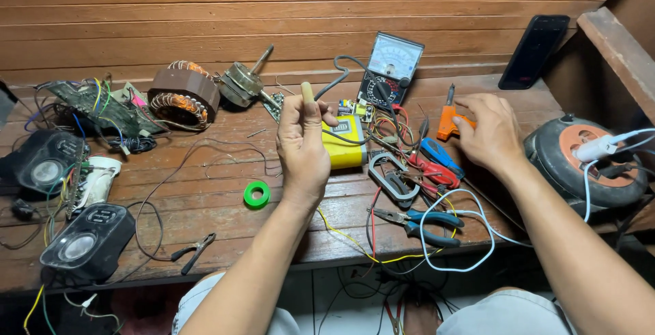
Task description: Testing and troubleshooting an assembled yellow electronic device using a multimeter and connecting various wires on a repair bench.
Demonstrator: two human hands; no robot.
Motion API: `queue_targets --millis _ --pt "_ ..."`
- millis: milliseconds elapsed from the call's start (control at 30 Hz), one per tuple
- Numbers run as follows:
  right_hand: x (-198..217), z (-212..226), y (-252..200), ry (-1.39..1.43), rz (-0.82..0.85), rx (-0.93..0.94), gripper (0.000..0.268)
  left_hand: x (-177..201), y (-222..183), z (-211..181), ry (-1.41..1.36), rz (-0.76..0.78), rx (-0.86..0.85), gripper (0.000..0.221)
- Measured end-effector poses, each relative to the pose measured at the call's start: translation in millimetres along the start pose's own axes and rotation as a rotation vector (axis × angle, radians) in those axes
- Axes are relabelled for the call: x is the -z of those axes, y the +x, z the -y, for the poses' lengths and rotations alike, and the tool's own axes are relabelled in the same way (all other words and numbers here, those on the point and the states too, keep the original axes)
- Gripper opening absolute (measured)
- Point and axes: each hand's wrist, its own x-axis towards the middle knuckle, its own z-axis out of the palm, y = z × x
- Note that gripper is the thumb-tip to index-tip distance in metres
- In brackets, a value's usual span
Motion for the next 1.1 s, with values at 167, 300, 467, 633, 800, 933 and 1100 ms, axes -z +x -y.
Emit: queue_targets --millis 167,300,467,633,800,933,1100 --pt "31 85 20 0.152 0.139 0.222 0.030 -1 1 2 0.000 -0.002 -0.006 0.023" --pt "12 103 20 -0.101 0.321 0.250 0.016 1 -2 0 -0.013 0.000 0.003 0.023" --pt "24 91 30 0.159 0.097 0.152 0.011 6 -2 7 -0.052 -0.006 0.028 0.023" --pt "90 104 50 0.505 -0.094 0.108 0.008 9 -1 13 -0.061 -0.023 0.027 0.025" --pt "169 107 44 0.177 -0.337 0.344 0.021 14 -3 6 0.046 0.043 0.047 0.023" --pt "201 56 22 0.092 -0.308 0.403 0.025 18 -5 7 0.041 0.082 0.071 0.023" --pt "198 -52 -13 0.046 -0.133 0.177 0.009 30 -6 11 0.173 0.146 0.050 0.025"
